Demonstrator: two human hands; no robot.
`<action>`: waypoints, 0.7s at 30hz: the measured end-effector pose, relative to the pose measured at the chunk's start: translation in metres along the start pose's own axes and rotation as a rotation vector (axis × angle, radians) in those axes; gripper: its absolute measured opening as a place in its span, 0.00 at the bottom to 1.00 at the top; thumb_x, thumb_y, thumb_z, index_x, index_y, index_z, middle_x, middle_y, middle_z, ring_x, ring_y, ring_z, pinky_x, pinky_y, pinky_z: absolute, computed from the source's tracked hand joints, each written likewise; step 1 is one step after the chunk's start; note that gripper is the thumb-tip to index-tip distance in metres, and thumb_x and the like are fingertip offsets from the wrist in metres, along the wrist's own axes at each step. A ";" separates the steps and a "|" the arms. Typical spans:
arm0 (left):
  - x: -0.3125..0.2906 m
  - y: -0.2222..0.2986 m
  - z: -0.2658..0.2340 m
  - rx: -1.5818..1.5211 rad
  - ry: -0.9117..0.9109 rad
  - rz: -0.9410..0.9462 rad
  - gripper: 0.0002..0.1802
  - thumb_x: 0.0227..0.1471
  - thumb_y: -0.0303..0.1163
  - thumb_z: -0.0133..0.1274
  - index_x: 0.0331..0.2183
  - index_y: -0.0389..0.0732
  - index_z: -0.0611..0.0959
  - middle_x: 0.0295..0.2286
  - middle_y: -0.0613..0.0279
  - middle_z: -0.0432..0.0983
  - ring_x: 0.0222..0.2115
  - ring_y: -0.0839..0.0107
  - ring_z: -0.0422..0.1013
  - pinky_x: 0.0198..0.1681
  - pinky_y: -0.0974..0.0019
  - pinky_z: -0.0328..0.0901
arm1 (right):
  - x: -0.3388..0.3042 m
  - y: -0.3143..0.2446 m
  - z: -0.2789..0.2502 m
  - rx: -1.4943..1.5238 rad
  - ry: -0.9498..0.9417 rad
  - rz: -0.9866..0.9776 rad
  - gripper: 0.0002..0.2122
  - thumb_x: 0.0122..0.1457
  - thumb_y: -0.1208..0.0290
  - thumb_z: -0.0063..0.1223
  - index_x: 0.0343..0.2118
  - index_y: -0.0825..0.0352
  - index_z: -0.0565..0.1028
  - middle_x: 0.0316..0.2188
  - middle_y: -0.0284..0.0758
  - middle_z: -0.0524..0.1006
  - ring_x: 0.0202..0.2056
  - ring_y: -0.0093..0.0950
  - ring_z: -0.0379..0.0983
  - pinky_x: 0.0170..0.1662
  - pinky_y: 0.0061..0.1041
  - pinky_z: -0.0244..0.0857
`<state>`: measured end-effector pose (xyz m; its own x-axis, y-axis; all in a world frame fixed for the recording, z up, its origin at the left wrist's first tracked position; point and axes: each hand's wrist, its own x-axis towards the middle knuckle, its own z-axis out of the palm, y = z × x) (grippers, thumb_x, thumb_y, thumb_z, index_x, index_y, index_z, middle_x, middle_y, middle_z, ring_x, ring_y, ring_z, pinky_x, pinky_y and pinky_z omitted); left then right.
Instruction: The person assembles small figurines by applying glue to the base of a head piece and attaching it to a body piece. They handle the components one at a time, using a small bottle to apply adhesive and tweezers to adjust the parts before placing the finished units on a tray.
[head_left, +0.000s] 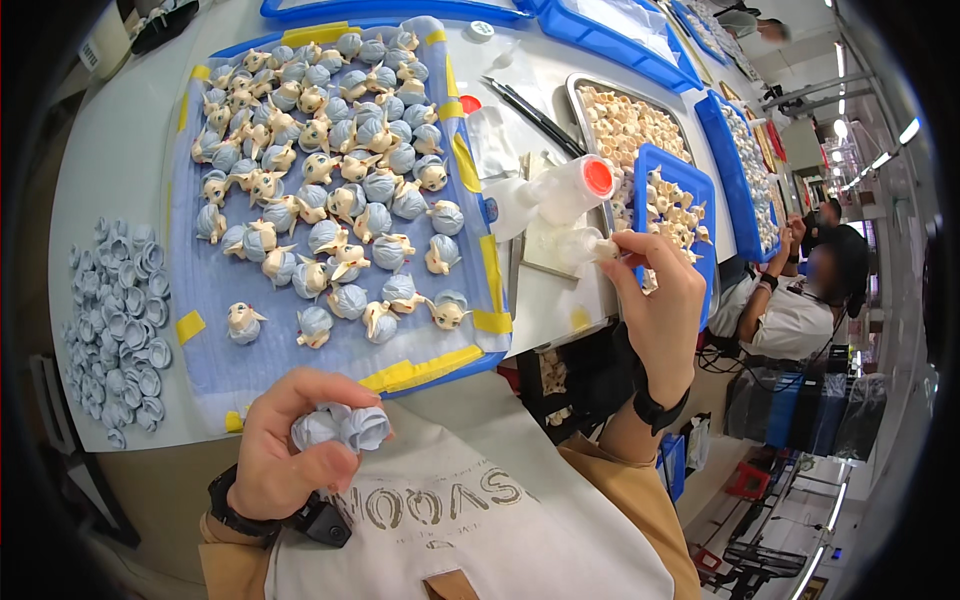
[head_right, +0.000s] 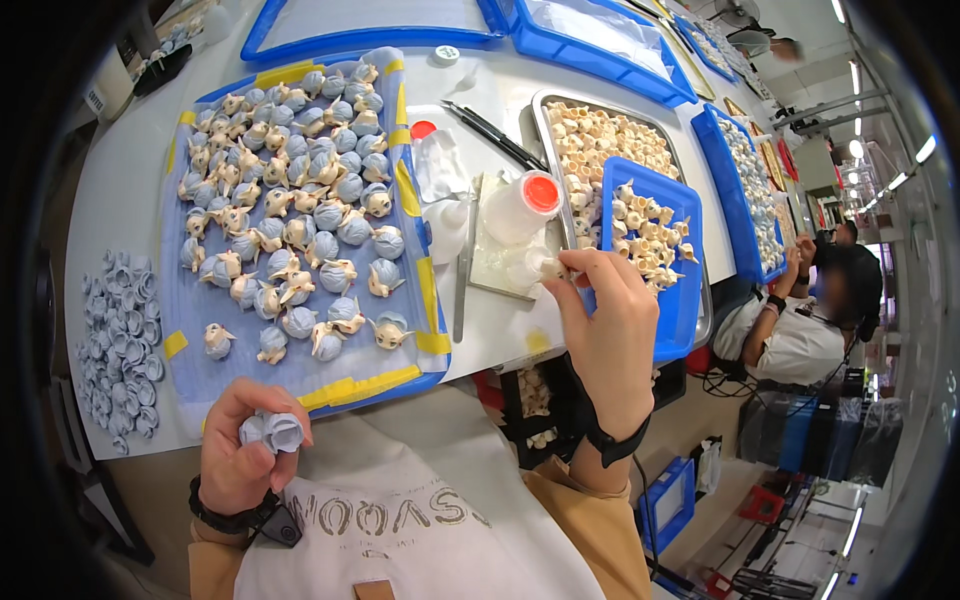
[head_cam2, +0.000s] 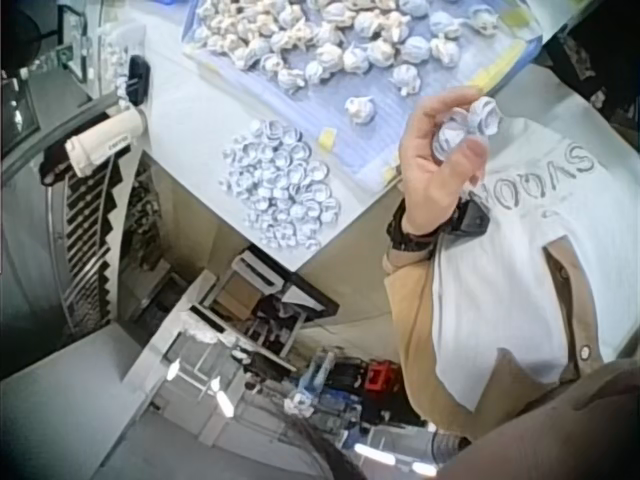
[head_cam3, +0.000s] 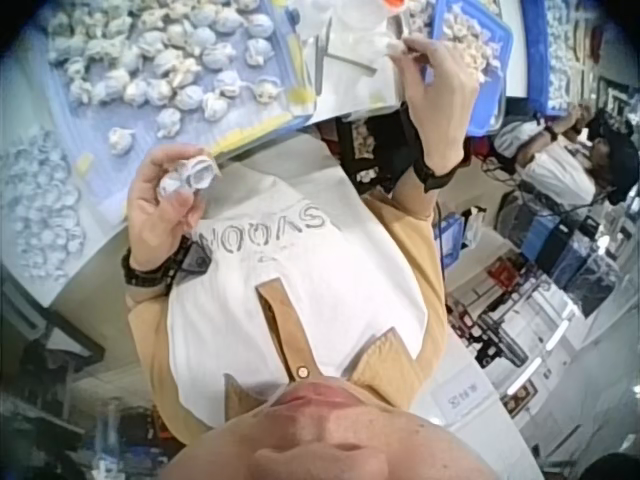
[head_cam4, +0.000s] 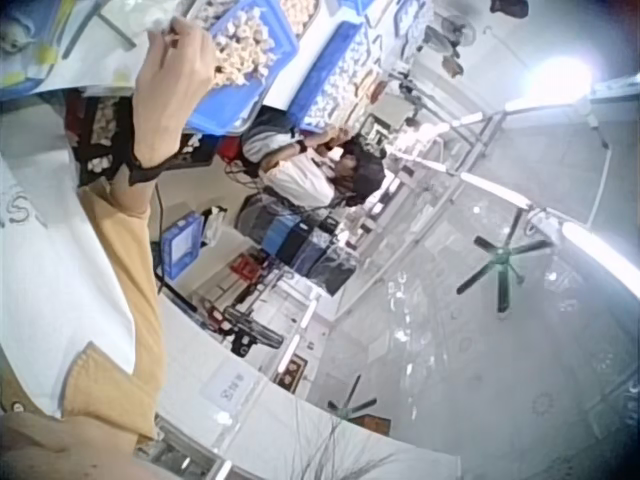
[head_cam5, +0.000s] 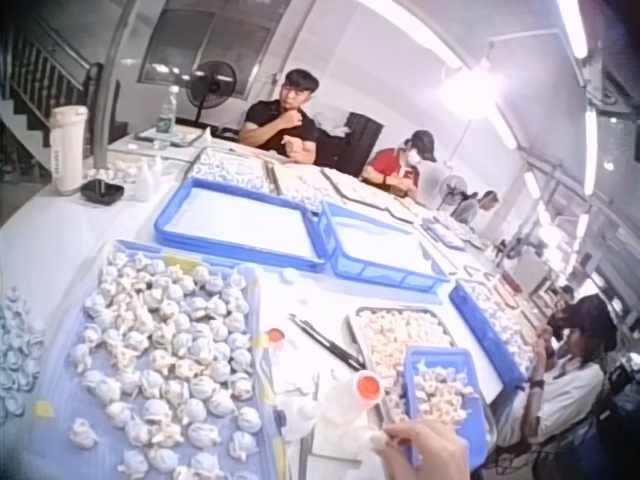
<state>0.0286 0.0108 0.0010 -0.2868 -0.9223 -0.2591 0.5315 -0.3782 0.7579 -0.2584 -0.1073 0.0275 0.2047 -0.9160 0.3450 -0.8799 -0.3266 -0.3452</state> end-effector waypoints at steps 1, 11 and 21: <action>0.000 0.001 0.001 -0.014 0.003 -0.009 0.18 0.42 0.30 0.55 0.37 0.33 0.71 0.31 0.55 0.72 0.21 0.80 0.67 0.23 0.78 0.62 | 0.000 0.000 0.000 -0.001 0.002 -0.001 0.10 0.41 0.81 0.57 0.30 0.71 0.74 0.23 0.38 0.74 0.24 0.26 0.72 0.29 0.20 0.62; -0.001 0.001 0.000 0.022 0.007 -0.011 0.20 0.40 0.29 0.56 0.38 0.35 0.70 0.33 0.55 0.73 0.34 0.75 0.69 0.38 0.73 0.62 | 0.003 0.001 0.001 0.022 -0.016 -0.005 0.10 0.41 0.81 0.56 0.30 0.71 0.74 0.23 0.38 0.74 0.24 0.25 0.72 0.29 0.20 0.63; 0.001 0.002 0.003 0.025 0.027 -0.021 0.21 0.40 0.30 0.57 0.37 0.35 0.70 0.32 0.55 0.73 0.35 0.75 0.69 0.38 0.73 0.62 | -0.022 -0.018 0.004 0.694 0.235 0.226 0.11 0.47 0.81 0.55 0.35 0.74 0.71 0.30 0.34 0.73 0.32 0.20 0.69 0.36 0.17 0.62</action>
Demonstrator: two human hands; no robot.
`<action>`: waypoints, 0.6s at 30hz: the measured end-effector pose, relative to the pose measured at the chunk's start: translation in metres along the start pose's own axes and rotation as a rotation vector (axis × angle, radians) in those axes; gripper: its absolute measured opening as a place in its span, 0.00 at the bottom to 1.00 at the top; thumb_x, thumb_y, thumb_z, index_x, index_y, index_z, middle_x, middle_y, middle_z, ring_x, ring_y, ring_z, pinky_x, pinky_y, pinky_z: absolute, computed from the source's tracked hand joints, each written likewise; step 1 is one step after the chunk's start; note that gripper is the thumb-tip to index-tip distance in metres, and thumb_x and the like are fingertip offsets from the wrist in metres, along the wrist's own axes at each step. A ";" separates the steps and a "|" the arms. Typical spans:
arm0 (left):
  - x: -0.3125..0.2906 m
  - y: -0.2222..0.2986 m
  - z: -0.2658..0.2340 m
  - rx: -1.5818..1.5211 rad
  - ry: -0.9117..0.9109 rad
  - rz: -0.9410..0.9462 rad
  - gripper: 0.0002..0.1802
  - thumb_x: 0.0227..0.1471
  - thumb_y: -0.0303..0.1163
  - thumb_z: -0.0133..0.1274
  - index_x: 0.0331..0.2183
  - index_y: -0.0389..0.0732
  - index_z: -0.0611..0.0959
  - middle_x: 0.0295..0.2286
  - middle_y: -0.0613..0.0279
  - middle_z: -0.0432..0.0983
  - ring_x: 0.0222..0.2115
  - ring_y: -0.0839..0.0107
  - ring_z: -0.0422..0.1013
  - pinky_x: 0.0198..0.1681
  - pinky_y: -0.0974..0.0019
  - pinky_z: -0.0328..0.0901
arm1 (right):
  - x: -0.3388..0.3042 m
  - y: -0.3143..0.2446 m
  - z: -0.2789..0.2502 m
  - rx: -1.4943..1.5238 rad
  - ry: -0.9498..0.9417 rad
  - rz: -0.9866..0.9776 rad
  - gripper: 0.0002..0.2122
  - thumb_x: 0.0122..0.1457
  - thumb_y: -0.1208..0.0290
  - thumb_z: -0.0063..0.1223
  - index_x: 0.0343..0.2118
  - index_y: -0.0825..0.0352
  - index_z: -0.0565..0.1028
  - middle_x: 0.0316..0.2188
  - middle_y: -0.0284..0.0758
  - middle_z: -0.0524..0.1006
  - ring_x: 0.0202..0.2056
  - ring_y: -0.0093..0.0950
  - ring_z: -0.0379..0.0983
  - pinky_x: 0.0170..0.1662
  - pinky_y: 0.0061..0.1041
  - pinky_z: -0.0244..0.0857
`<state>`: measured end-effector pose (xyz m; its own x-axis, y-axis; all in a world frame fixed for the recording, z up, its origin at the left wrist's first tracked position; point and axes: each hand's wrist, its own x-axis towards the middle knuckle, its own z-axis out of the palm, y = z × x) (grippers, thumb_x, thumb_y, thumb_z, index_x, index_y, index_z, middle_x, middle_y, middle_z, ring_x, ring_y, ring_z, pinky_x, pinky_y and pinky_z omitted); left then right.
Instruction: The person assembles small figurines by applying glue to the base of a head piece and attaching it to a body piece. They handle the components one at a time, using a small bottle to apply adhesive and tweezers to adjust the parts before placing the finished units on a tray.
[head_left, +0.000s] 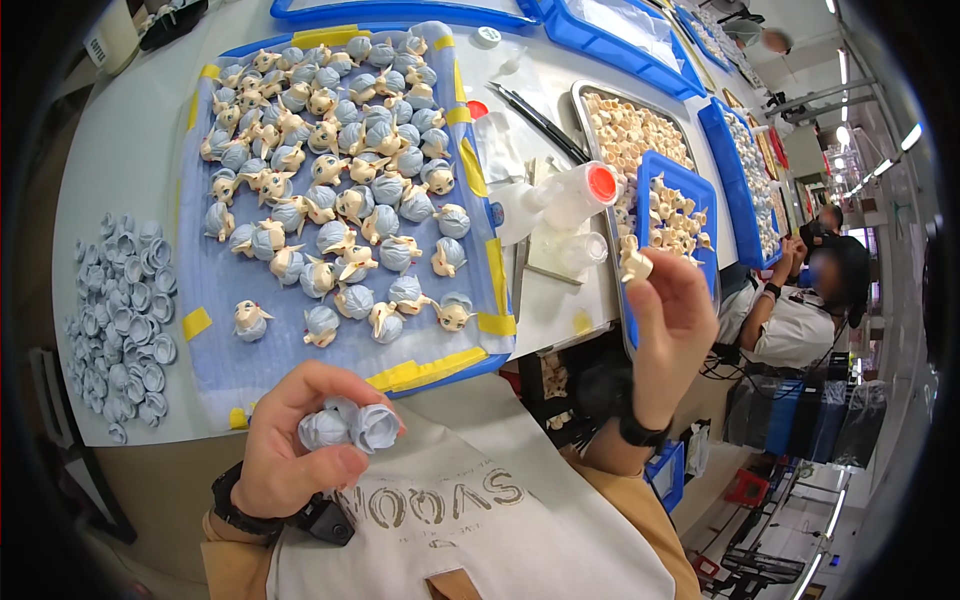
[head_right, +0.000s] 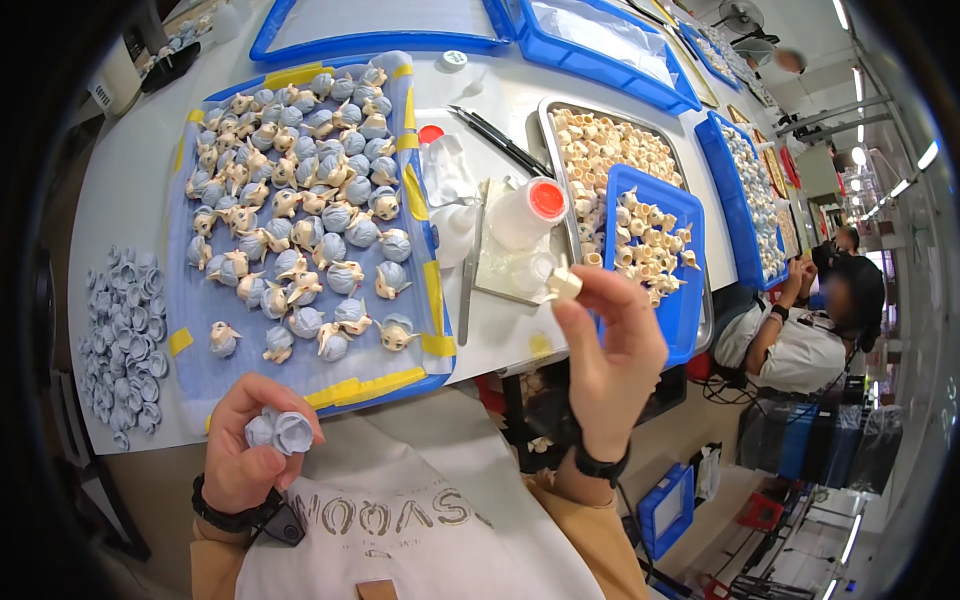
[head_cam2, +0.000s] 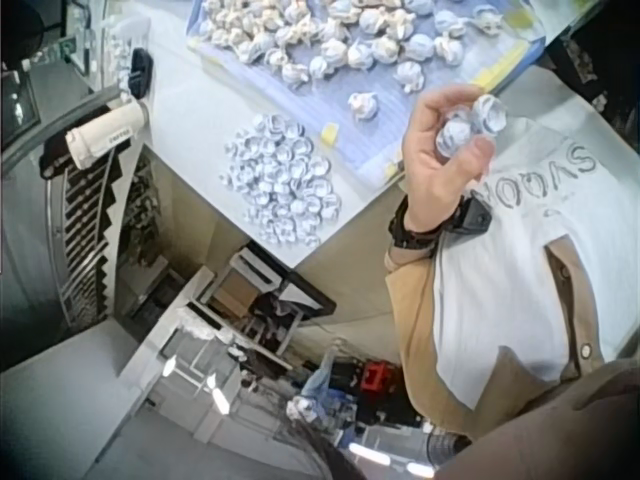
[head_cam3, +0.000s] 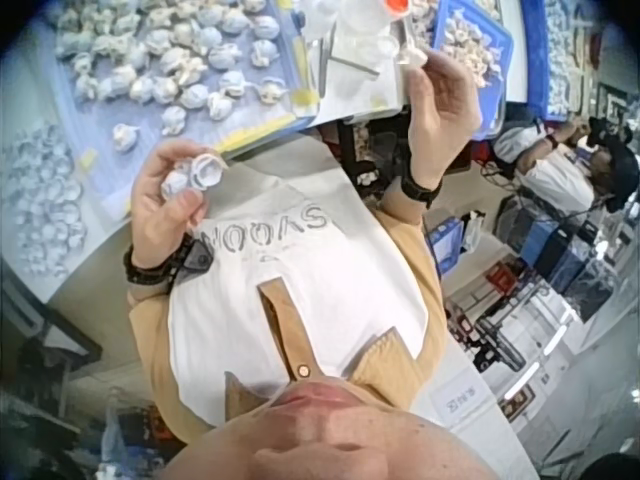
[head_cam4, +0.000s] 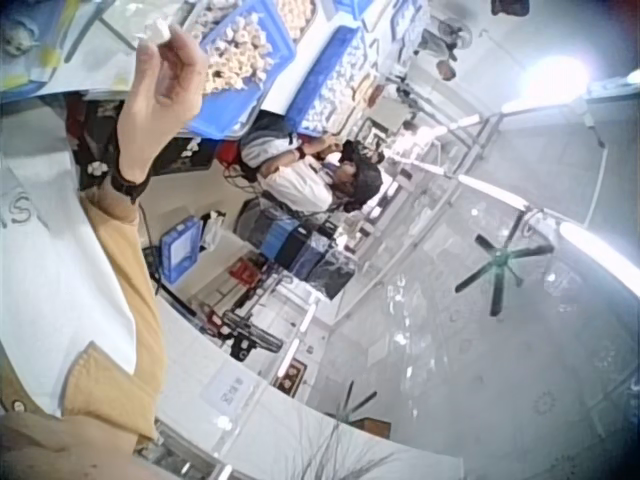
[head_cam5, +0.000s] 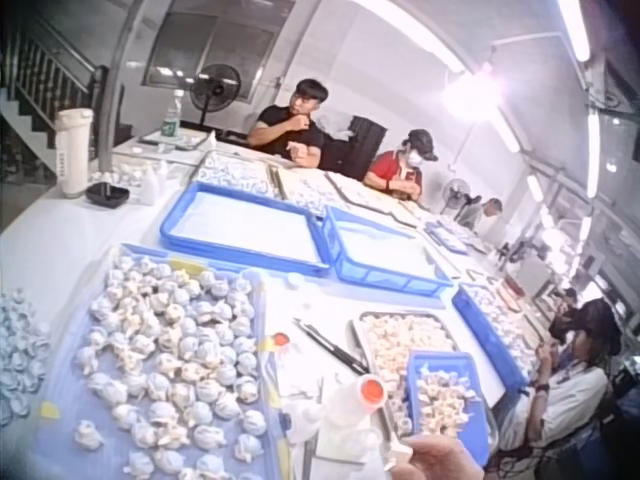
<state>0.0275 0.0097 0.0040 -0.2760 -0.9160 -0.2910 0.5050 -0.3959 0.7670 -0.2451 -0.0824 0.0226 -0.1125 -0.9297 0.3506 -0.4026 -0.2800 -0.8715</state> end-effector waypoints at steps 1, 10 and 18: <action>0.000 0.000 0.000 0.001 0.001 -0.005 0.21 0.40 0.30 0.57 0.37 0.35 0.70 0.32 0.55 0.73 0.35 0.74 0.69 0.39 0.73 0.62 | -0.007 0.004 0.002 0.079 0.003 0.018 0.11 0.50 0.80 0.53 0.37 0.74 0.70 0.33 0.34 0.72 0.35 0.20 0.68 0.39 0.17 0.61; 0.003 -0.004 0.001 -0.068 -0.045 0.066 0.19 0.40 0.23 0.55 0.37 0.35 0.70 0.33 0.53 0.72 0.35 0.72 0.68 0.40 0.69 0.62 | -0.017 0.070 -0.015 0.449 0.013 0.043 0.11 0.51 0.78 0.51 0.38 0.73 0.69 0.35 0.37 0.73 0.35 0.22 0.70 0.40 0.20 0.63; 0.010 -0.006 0.007 -0.062 -0.041 0.040 0.19 0.40 0.25 0.56 0.37 0.35 0.69 0.33 0.53 0.72 0.35 0.72 0.68 0.40 0.69 0.62 | -0.016 0.085 -0.041 0.508 0.007 0.022 0.11 0.52 0.79 0.50 0.39 0.72 0.68 0.36 0.38 0.73 0.36 0.24 0.70 0.40 0.21 0.64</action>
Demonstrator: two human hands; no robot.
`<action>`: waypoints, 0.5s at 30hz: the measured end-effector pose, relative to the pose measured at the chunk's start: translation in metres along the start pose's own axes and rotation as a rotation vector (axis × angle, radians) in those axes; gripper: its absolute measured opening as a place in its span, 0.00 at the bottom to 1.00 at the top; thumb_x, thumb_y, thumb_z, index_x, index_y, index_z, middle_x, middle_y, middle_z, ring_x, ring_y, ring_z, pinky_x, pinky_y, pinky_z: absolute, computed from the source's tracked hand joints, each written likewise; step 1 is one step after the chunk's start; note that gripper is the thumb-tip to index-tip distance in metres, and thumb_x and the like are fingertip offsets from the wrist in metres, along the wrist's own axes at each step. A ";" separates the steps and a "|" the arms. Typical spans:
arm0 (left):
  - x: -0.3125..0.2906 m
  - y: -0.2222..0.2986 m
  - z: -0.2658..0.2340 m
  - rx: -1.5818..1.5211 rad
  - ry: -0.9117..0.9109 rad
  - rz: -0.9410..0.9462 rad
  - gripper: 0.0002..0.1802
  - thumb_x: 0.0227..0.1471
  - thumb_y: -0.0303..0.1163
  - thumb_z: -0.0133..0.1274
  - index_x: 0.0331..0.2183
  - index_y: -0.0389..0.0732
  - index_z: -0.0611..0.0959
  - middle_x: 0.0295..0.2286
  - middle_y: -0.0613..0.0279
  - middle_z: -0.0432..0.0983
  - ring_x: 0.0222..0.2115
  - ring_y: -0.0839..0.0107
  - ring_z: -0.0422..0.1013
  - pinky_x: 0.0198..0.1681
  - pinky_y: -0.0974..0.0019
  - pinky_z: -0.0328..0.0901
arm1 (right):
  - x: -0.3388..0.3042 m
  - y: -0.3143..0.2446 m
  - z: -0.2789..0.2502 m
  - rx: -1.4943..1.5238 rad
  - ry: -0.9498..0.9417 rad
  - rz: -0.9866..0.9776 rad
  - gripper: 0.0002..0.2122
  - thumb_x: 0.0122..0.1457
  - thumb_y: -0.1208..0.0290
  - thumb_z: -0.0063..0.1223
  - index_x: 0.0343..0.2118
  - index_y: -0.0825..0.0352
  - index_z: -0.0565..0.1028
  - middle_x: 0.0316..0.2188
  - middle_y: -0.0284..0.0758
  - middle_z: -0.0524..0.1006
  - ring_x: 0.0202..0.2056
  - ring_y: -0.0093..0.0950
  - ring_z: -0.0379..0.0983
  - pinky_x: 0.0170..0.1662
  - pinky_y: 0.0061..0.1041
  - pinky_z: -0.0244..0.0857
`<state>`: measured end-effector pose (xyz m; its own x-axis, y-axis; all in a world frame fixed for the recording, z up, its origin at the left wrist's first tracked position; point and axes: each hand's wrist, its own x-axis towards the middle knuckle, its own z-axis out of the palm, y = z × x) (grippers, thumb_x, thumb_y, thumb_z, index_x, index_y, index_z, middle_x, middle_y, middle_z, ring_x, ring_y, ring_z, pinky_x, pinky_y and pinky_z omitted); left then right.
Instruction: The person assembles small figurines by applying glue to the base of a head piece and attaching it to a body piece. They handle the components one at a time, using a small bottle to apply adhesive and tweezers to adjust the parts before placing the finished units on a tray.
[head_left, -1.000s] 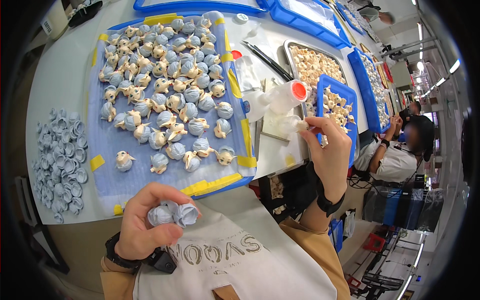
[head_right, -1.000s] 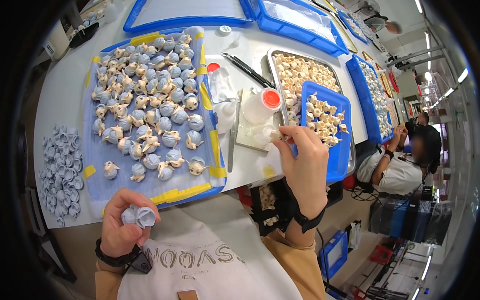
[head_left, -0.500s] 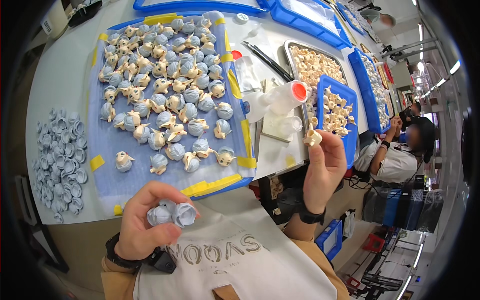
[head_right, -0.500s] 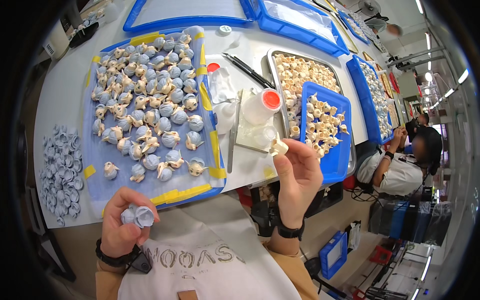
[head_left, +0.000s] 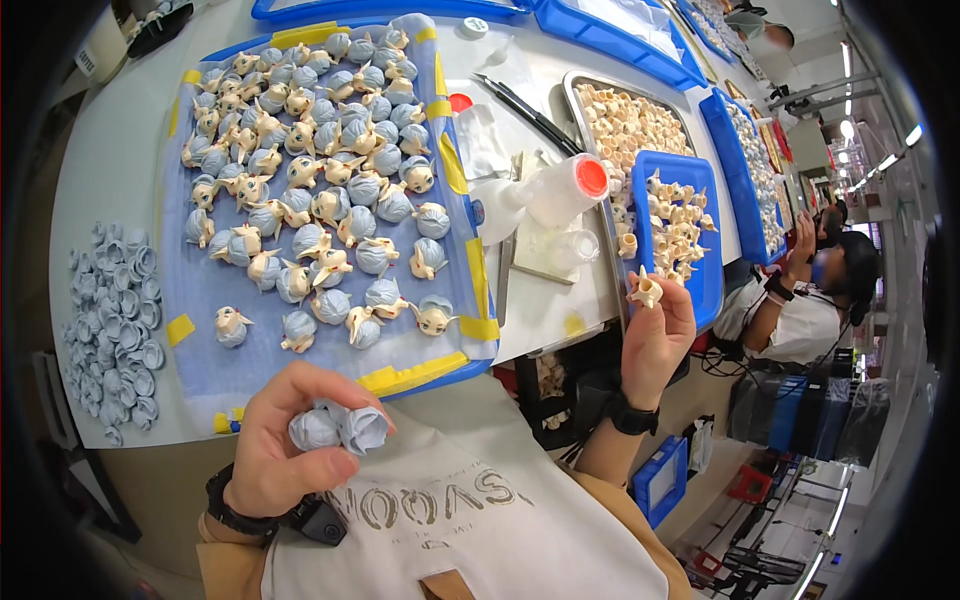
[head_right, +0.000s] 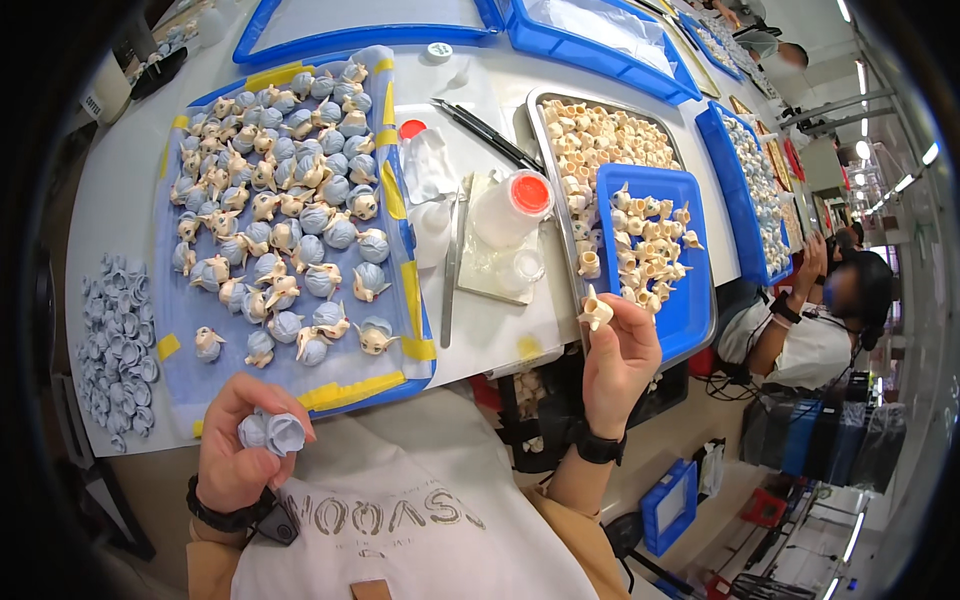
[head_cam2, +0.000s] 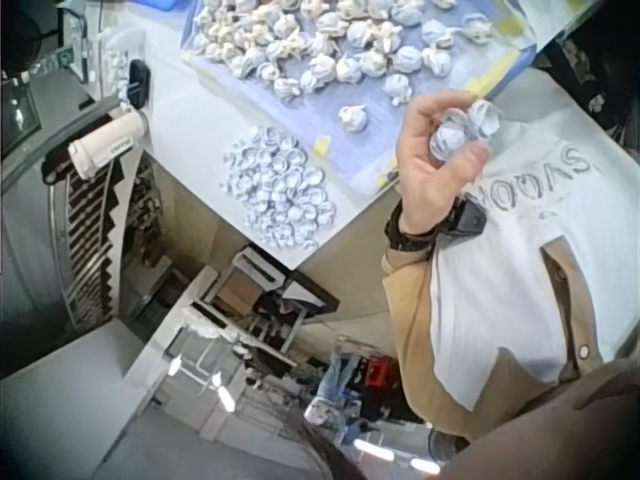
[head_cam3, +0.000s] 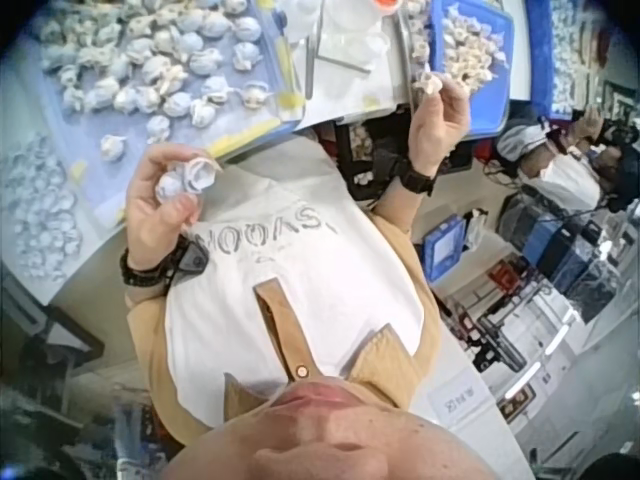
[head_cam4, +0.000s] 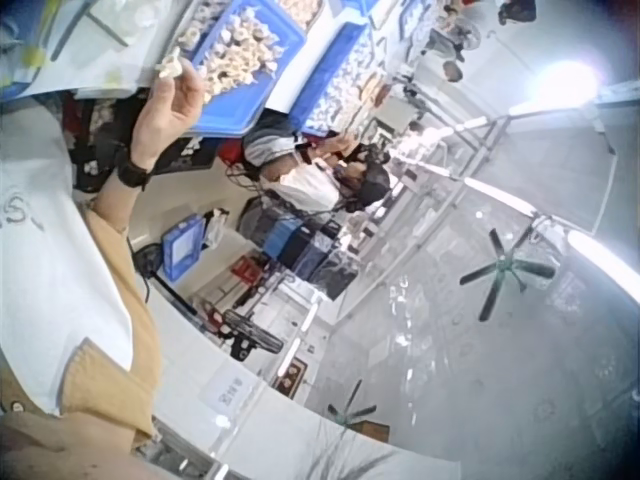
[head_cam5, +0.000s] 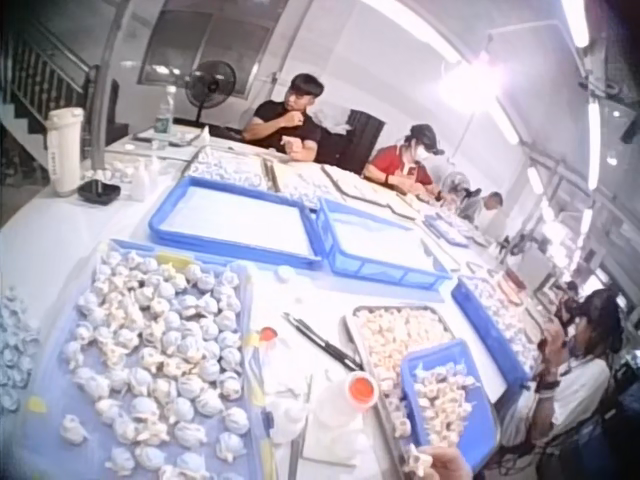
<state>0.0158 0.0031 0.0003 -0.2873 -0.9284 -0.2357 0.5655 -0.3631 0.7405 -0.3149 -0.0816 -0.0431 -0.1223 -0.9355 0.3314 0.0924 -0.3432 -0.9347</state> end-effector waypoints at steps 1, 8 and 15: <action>0.000 0.000 0.000 -0.001 0.000 0.001 0.19 0.40 0.25 0.56 0.37 0.35 0.69 0.33 0.53 0.72 0.35 0.72 0.68 0.40 0.69 0.62 | 0.001 0.000 -0.002 -0.008 -0.005 -0.006 0.11 0.51 0.79 0.50 0.39 0.72 0.68 0.36 0.38 0.73 0.36 0.24 0.70 0.40 0.21 0.65; -0.001 -0.001 -0.003 -0.014 -0.014 0.022 0.19 0.39 0.26 0.56 0.36 0.35 0.70 0.32 0.53 0.72 0.34 0.71 0.69 0.39 0.68 0.63 | 0.007 -0.007 -0.021 -0.146 -0.005 0.043 0.10 0.51 0.80 0.49 0.37 0.72 0.70 0.34 0.36 0.73 0.35 0.22 0.70 0.38 0.17 0.63; -0.001 -0.004 -0.002 0.017 -0.059 0.074 0.19 0.40 0.21 0.55 0.38 0.34 0.70 0.33 0.55 0.72 0.35 0.69 0.71 0.40 0.68 0.64 | -0.010 -0.047 0.062 0.011 -0.398 -0.175 0.11 0.45 0.78 0.57 0.33 0.73 0.72 0.29 0.40 0.75 0.29 0.28 0.70 0.31 0.21 0.63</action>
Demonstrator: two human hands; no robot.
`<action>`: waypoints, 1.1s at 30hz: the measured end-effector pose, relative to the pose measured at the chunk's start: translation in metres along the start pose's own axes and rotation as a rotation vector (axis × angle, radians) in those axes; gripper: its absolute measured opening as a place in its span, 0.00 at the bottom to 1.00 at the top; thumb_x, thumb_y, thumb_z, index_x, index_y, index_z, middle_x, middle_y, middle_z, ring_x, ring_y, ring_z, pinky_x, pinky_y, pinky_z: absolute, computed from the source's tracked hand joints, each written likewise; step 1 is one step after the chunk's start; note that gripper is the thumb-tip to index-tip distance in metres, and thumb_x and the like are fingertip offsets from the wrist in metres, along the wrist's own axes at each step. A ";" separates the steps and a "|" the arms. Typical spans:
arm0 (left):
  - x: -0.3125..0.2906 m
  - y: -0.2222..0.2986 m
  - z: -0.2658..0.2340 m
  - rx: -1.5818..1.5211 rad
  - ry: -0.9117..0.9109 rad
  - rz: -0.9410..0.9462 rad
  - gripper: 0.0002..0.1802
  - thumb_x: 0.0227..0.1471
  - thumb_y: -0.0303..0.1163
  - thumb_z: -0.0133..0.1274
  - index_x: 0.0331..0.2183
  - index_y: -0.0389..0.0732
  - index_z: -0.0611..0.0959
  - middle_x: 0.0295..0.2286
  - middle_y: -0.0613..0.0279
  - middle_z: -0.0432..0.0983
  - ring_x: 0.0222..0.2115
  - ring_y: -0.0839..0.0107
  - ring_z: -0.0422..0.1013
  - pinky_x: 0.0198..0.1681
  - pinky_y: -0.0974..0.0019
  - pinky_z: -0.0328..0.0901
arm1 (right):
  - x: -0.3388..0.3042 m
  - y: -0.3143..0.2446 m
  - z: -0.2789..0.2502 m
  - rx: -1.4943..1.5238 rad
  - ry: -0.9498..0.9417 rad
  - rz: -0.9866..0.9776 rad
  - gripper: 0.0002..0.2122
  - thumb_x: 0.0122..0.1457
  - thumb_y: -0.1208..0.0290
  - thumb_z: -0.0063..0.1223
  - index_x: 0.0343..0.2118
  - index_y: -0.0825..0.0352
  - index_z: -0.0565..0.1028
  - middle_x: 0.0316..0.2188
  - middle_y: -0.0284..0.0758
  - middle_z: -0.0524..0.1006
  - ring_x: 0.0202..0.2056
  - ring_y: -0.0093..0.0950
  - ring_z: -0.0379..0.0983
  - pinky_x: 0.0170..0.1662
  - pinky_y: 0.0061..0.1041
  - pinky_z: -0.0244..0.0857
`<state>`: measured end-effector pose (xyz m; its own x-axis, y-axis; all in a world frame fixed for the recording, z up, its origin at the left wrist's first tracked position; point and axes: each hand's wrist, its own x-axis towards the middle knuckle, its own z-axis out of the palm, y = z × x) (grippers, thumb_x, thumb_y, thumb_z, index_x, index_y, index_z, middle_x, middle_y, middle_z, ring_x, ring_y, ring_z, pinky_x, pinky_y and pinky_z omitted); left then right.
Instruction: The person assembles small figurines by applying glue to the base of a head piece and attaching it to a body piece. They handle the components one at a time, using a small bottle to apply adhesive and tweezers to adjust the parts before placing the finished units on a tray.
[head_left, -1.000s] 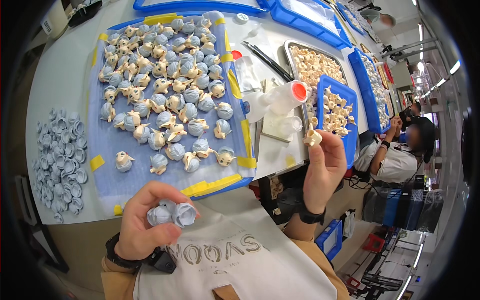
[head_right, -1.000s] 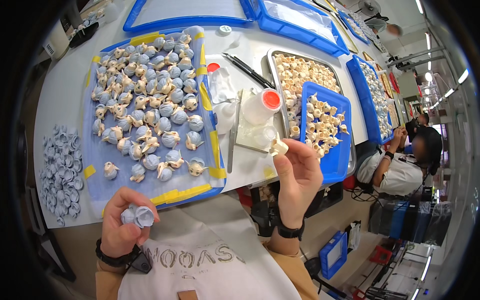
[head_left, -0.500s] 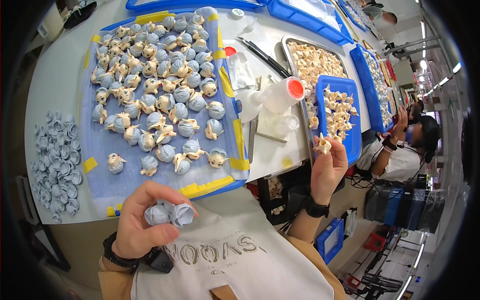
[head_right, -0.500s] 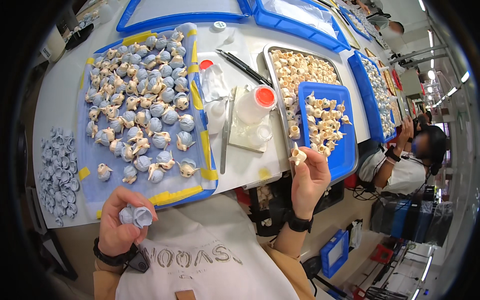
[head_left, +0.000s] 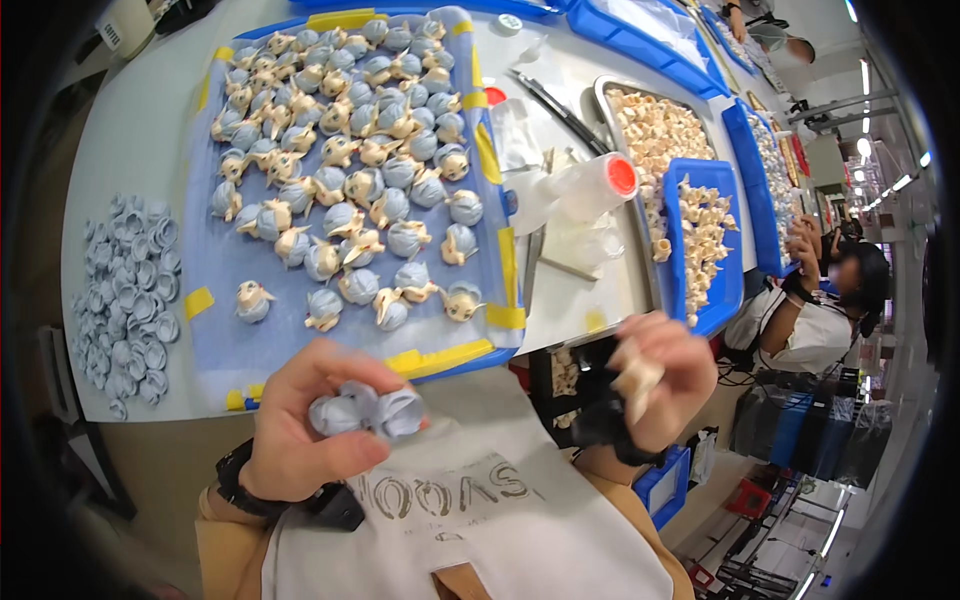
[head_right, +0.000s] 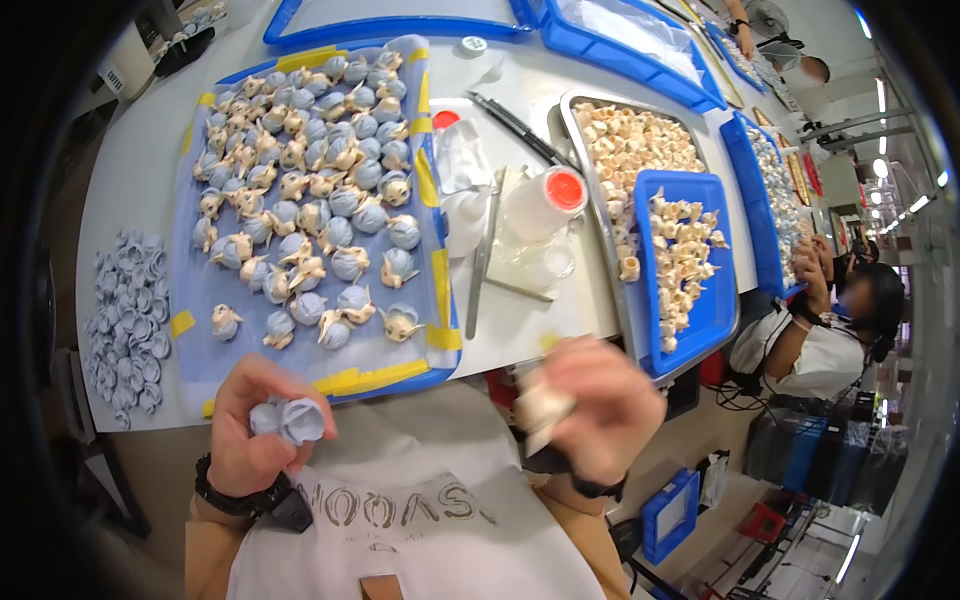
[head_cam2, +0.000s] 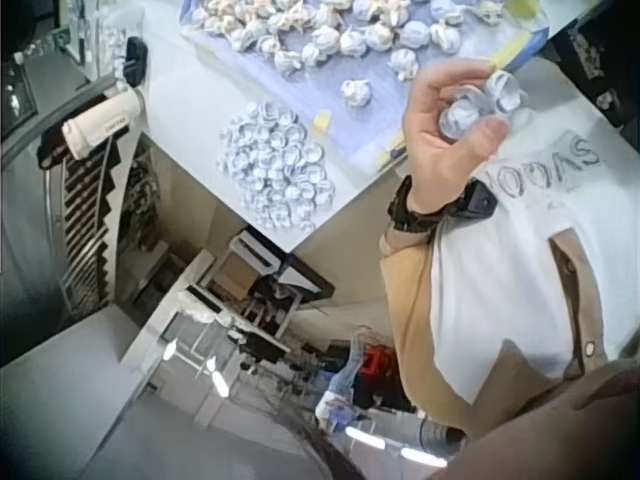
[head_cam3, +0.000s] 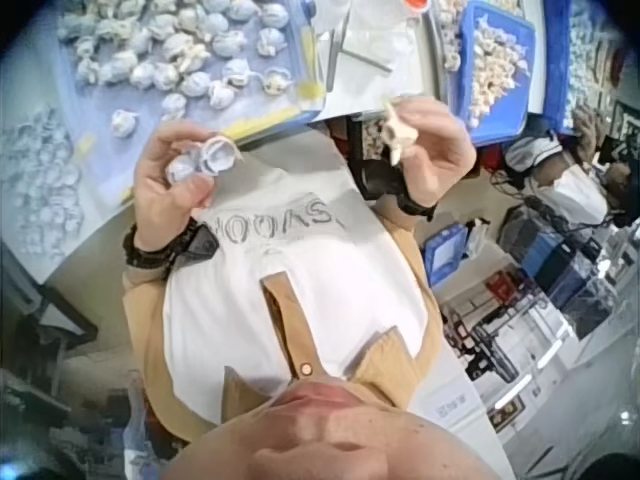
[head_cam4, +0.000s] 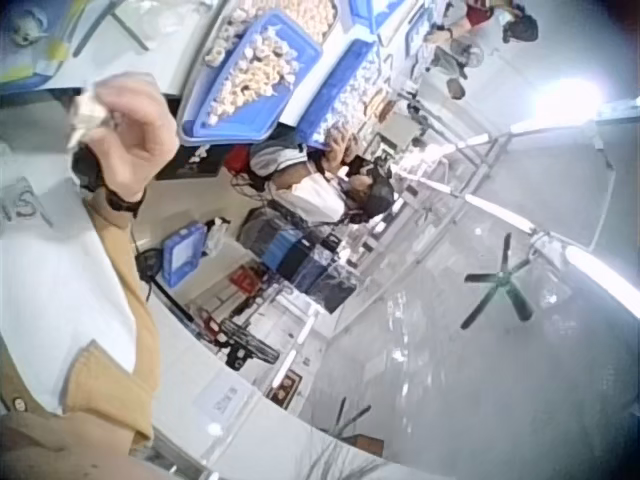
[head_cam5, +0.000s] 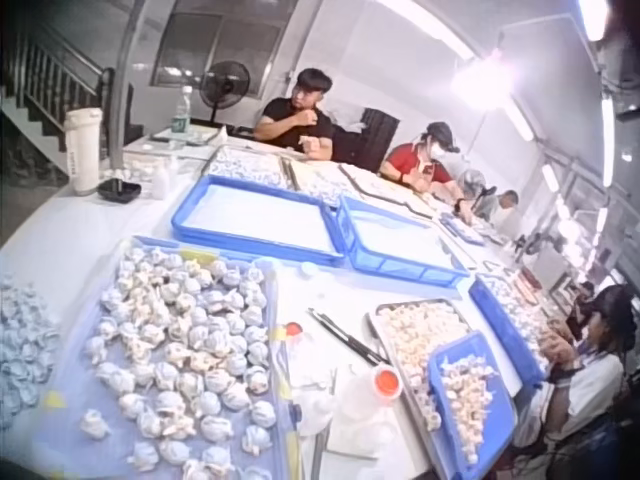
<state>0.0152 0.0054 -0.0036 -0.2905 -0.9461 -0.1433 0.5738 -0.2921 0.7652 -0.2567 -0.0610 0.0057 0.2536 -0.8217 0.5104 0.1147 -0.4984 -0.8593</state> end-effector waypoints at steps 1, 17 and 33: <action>0.002 0.000 0.002 0.006 -0.003 0.006 0.20 0.40 0.20 0.54 0.39 0.34 0.69 0.33 0.56 0.72 0.36 0.68 0.71 0.41 0.68 0.65 | 0.007 0.000 0.018 -0.010 -0.134 -0.091 0.12 0.43 0.77 0.60 0.32 0.73 0.72 0.28 0.42 0.75 0.28 0.30 0.70 0.29 0.22 0.63; -0.011 -0.009 0.003 0.400 0.014 0.119 0.17 0.41 0.24 0.58 0.35 0.35 0.70 0.33 0.61 0.72 0.33 0.79 0.68 0.37 0.74 0.63 | 0.028 -0.011 0.072 -0.418 -0.513 -0.218 0.16 0.35 0.73 0.63 0.30 0.71 0.75 0.25 0.36 0.76 0.24 0.27 0.70 0.28 0.24 0.60; -0.005 0.018 0.012 0.251 0.070 -0.291 0.22 0.48 0.29 0.49 0.44 0.35 0.62 0.33 0.61 0.67 0.27 0.81 0.65 0.19 0.79 0.61 | 0.010 0.004 0.095 -0.542 -0.358 -0.230 0.18 0.37 0.66 0.61 0.32 0.70 0.75 0.21 0.31 0.71 0.20 0.27 0.65 0.23 0.22 0.56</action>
<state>0.0184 0.0065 0.0184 -0.3558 -0.8386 -0.4125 0.2671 -0.5142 0.8150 -0.1622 -0.0446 0.0040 0.5931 -0.5830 0.5553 -0.2691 -0.7935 -0.5458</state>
